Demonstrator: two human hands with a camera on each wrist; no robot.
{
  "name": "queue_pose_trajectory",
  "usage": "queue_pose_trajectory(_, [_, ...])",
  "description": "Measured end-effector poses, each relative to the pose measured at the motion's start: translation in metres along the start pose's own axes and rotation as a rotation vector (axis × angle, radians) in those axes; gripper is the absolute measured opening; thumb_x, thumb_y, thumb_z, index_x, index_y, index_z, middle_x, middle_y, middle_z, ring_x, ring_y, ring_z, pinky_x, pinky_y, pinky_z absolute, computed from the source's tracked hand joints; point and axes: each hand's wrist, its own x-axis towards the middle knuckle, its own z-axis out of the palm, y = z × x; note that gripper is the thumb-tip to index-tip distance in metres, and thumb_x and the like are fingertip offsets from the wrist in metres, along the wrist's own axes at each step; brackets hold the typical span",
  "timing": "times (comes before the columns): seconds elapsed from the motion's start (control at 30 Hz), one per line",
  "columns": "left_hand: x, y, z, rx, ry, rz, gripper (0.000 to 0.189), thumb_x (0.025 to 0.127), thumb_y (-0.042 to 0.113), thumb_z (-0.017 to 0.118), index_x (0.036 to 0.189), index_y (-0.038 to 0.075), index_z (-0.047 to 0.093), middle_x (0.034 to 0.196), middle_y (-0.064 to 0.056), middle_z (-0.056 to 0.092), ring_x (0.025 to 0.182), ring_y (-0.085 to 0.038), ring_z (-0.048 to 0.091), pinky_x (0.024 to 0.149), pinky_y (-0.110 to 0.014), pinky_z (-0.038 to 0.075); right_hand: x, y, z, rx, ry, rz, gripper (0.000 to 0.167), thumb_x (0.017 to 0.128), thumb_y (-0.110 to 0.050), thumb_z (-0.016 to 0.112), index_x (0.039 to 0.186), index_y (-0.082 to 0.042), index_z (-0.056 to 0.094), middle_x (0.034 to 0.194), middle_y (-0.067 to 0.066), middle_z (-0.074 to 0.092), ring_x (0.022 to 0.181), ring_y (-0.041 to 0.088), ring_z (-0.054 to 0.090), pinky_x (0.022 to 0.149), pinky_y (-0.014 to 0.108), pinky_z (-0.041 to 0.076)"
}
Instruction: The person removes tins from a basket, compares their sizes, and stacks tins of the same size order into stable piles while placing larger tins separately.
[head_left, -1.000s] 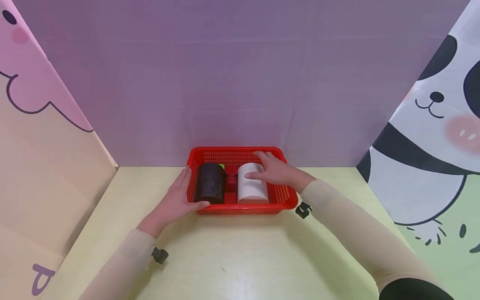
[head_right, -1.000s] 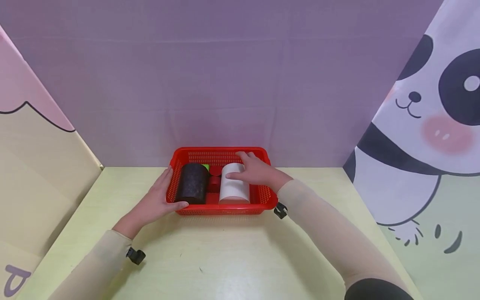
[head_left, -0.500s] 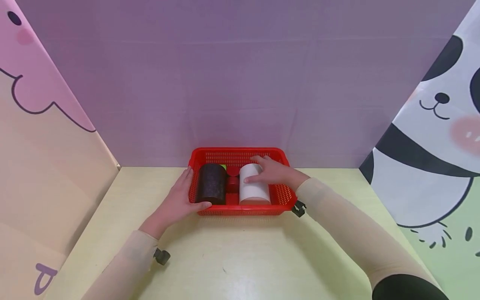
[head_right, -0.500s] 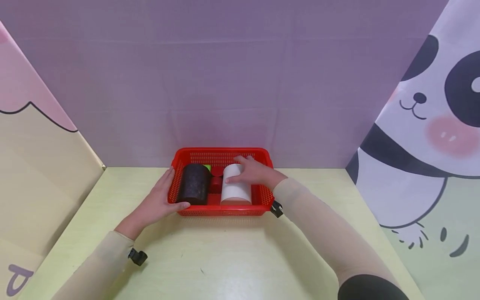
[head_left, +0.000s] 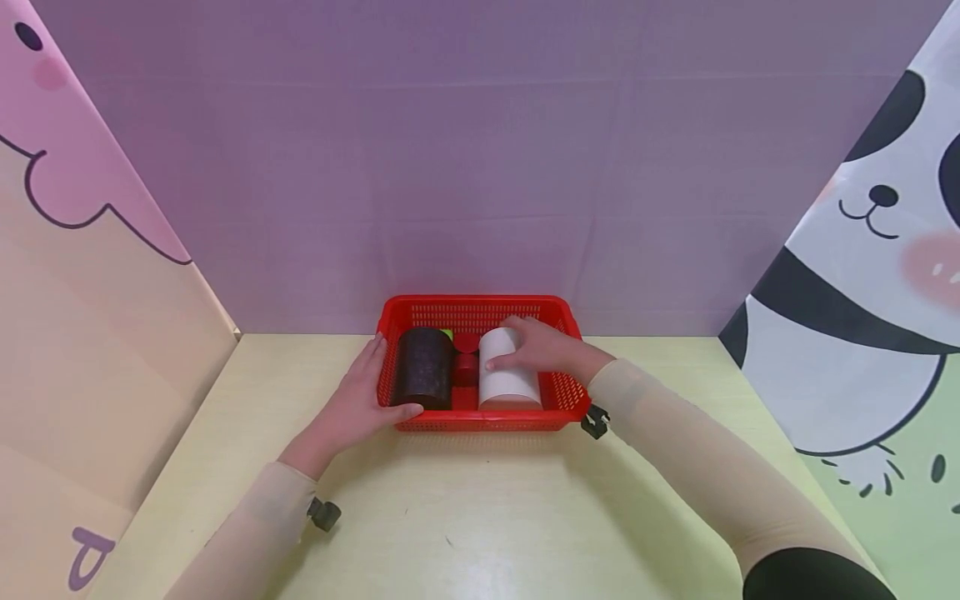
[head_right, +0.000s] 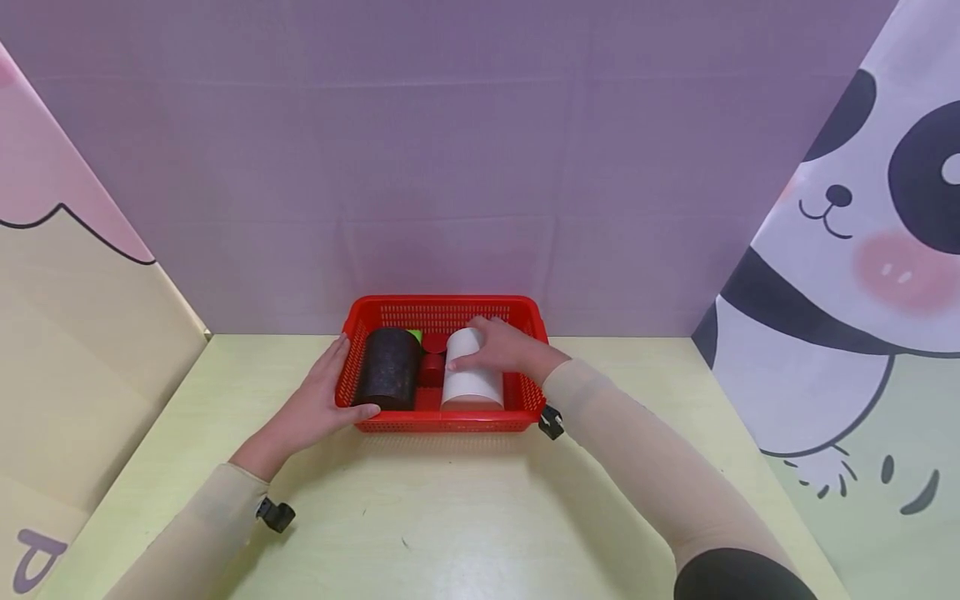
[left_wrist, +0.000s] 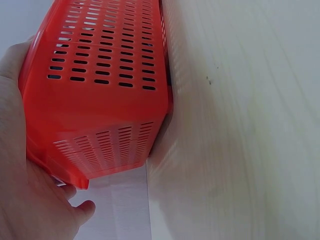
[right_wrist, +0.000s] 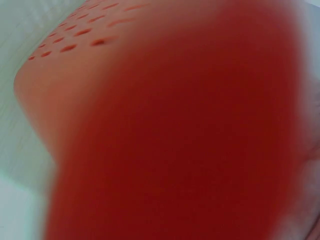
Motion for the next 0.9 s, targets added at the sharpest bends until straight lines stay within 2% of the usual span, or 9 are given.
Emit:
queue_pose_trajectory(0.33, [-0.001, 0.002, 0.0, 0.002, 0.007, 0.002, 0.137, 0.081, 0.06, 0.093, 0.179, 0.01, 0.01, 0.185, -0.012, 0.012, 0.168, -0.039, 0.016, 0.116, -0.067, 0.048, -0.001, 0.001, -0.003, 0.081, -0.016, 0.001, 0.098, 0.079, -0.045, 0.099, 0.158, -0.015, 0.048, 0.142, 0.012, 0.061, 0.13, 0.034, 0.06, 0.091, 0.045, 0.067])
queue_pose_trajectory(0.57, [-0.001, 0.003, -0.001, 0.001, 0.004, -0.003, 0.137, 0.081, 0.059, 0.093, 0.179, 0.011, 0.011, 0.185, -0.012, 0.012, 0.168, -0.038, 0.015, 0.115, -0.067, 0.049, -0.006, 0.001, -0.001, 0.077, 0.006, -0.061, 0.106, 0.078, -0.042, 0.101, 0.163, -0.011, 0.045, 0.145, 0.011, 0.06, 0.13, 0.034, 0.059, 0.091, 0.045, 0.067])
queue_pose_trajectory(0.73, [-0.002, 0.004, -0.002, 0.001, 0.002, -0.005, 0.136, 0.081, 0.058, 0.093, 0.179, 0.011, 0.011, 0.185, -0.011, 0.011, 0.168, -0.038, 0.015, 0.114, -0.067, 0.05, -0.011, 0.0, 0.0, 0.081, 0.029, -0.1, 0.101, 0.078, -0.04, 0.101, 0.159, -0.011, 0.047, 0.144, 0.01, 0.06, 0.129, 0.032, 0.06, 0.091, 0.045, 0.067])
queue_pose_trajectory(0.9, [-0.003, 0.003, -0.002, 0.002, 0.005, 0.004, 0.136, 0.082, 0.06, 0.092, 0.178, 0.01, 0.011, 0.185, -0.013, 0.012, 0.168, -0.04, 0.016, 0.114, -0.069, 0.049, -0.014, 0.008, 0.001, 0.103, 0.049, -0.14, 0.096, 0.08, -0.039, 0.1, 0.156, -0.012, 0.048, 0.141, 0.009, 0.059, 0.126, 0.031, 0.06, 0.089, 0.043, 0.067])
